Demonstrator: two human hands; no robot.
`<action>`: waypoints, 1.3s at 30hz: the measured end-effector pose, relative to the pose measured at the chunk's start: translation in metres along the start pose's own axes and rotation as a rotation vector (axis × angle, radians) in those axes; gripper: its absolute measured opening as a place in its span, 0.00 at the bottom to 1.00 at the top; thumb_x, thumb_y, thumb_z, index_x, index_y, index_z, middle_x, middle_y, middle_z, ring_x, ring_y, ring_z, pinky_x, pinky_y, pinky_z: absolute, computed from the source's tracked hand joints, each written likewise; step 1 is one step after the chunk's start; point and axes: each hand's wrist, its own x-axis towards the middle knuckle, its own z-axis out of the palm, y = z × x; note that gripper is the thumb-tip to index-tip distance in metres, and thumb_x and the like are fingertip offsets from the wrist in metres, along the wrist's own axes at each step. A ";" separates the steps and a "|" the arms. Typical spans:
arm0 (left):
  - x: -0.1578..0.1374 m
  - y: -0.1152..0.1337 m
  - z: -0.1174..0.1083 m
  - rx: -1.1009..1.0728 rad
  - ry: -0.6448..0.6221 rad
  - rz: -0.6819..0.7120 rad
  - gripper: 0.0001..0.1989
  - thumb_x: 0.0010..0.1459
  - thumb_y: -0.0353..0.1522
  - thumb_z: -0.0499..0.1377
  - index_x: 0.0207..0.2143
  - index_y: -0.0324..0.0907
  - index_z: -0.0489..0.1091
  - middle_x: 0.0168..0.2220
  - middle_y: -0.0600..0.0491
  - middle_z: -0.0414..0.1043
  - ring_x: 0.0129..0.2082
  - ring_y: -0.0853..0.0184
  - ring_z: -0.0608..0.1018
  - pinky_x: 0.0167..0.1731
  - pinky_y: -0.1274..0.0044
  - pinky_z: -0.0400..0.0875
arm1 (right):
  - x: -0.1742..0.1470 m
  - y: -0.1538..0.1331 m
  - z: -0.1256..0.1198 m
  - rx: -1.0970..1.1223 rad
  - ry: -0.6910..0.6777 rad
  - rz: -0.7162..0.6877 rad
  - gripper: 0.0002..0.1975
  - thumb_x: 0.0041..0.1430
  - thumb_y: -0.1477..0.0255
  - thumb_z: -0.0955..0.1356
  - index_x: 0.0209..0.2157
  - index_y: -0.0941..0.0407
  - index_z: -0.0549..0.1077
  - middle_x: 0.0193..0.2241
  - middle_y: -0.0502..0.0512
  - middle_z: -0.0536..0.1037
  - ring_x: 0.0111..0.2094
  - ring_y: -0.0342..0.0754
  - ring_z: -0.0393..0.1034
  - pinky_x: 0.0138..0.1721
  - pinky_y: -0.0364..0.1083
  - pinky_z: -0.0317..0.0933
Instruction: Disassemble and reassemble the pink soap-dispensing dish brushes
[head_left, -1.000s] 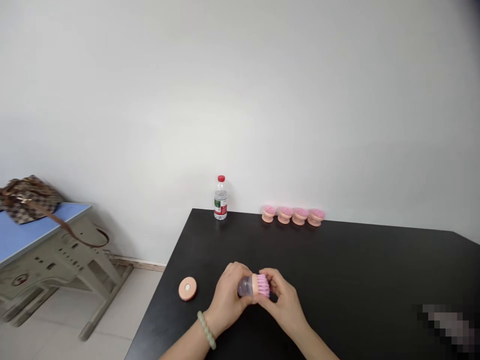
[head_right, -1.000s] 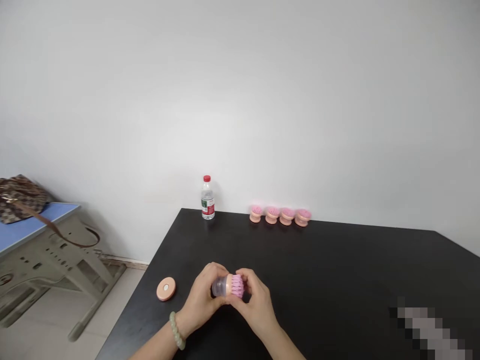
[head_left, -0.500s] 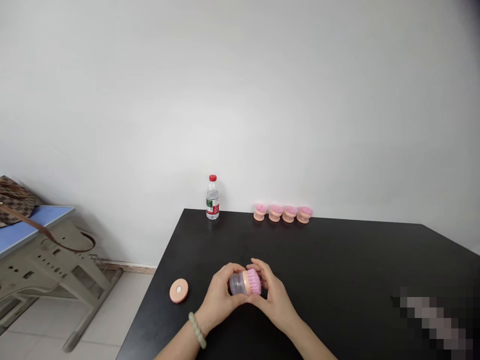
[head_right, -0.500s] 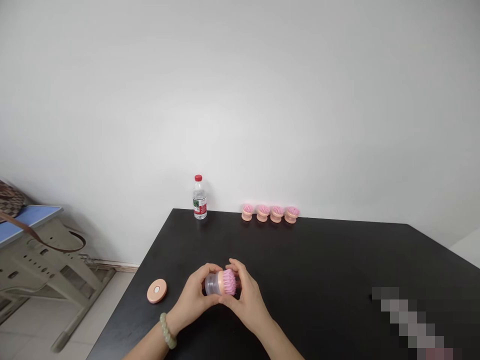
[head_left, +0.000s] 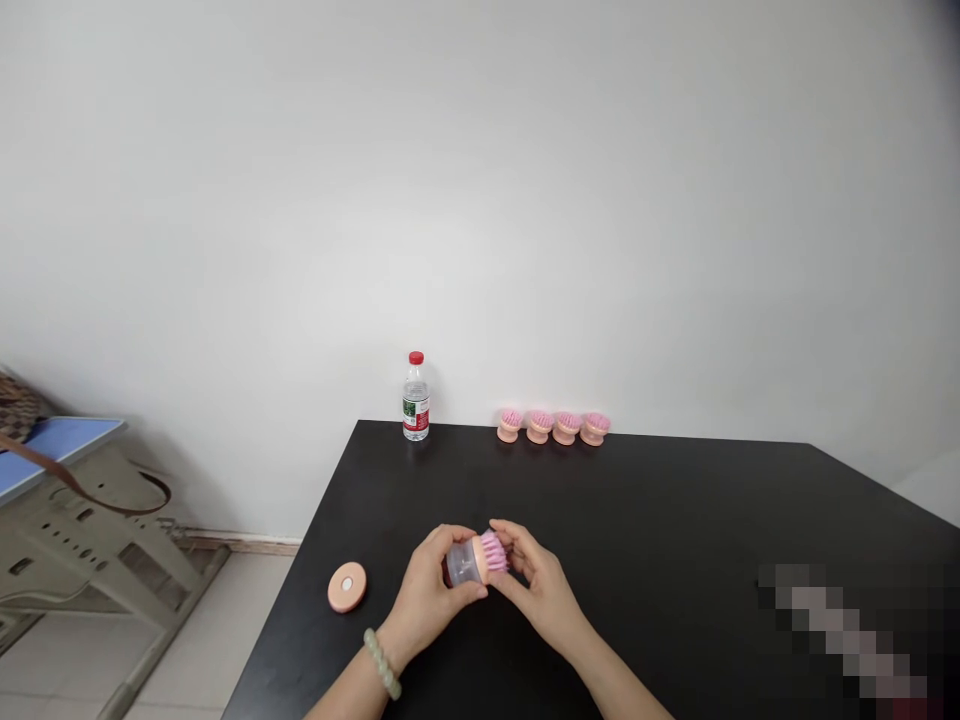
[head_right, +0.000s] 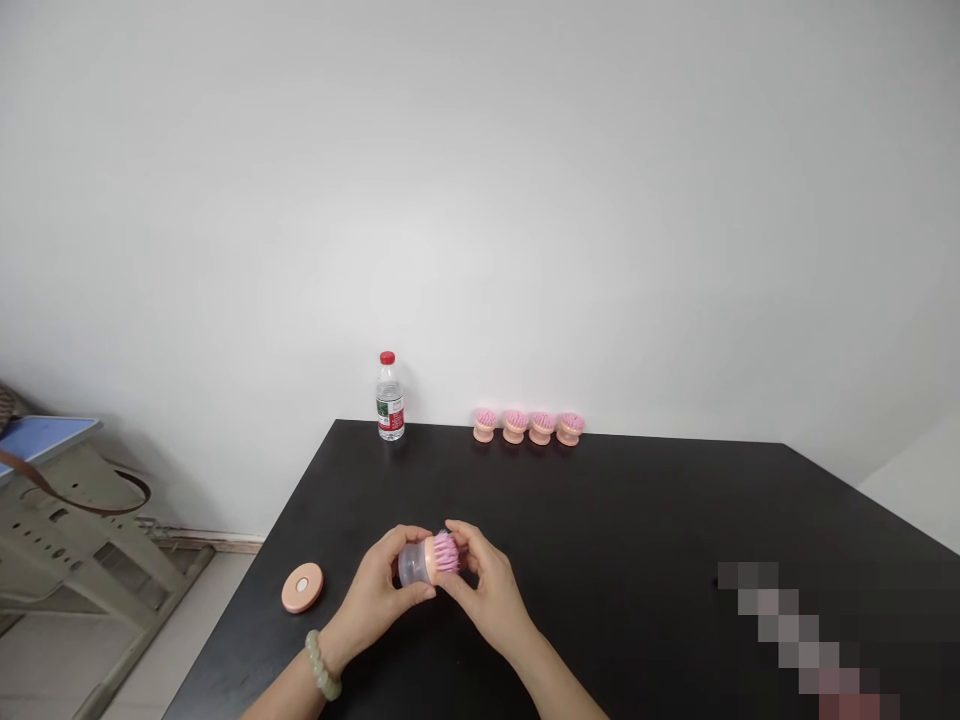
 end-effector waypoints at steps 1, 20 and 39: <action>0.000 0.001 0.000 0.010 -0.001 0.005 0.20 0.46 0.33 0.70 0.43 0.44 0.73 0.42 0.50 0.75 0.41 0.58 0.76 0.40 0.71 0.69 | 0.000 0.000 0.000 -0.027 0.011 0.004 0.21 0.55 0.67 0.70 0.51 0.53 0.70 0.37 0.54 0.77 0.36 0.50 0.76 0.39 0.49 0.72; 0.002 -0.006 0.000 -0.221 -0.044 -0.057 0.20 0.51 0.41 0.68 0.42 0.43 0.68 0.37 0.54 0.73 0.35 0.65 0.73 0.35 0.75 0.67 | -0.002 -0.017 -0.004 0.134 -0.103 -0.062 0.30 0.54 0.71 0.73 0.59 0.49 0.67 0.58 0.61 0.70 0.56 0.58 0.69 0.55 0.56 0.66; 0.005 -0.013 0.001 -0.146 -0.053 -0.038 0.22 0.46 0.38 0.71 0.40 0.43 0.68 0.34 0.57 0.69 0.31 0.67 0.70 0.31 0.78 0.64 | 0.000 -0.004 -0.001 0.161 -0.031 -0.035 0.35 0.51 0.65 0.75 0.59 0.50 0.62 0.55 0.64 0.70 0.57 0.59 0.67 0.51 0.55 0.67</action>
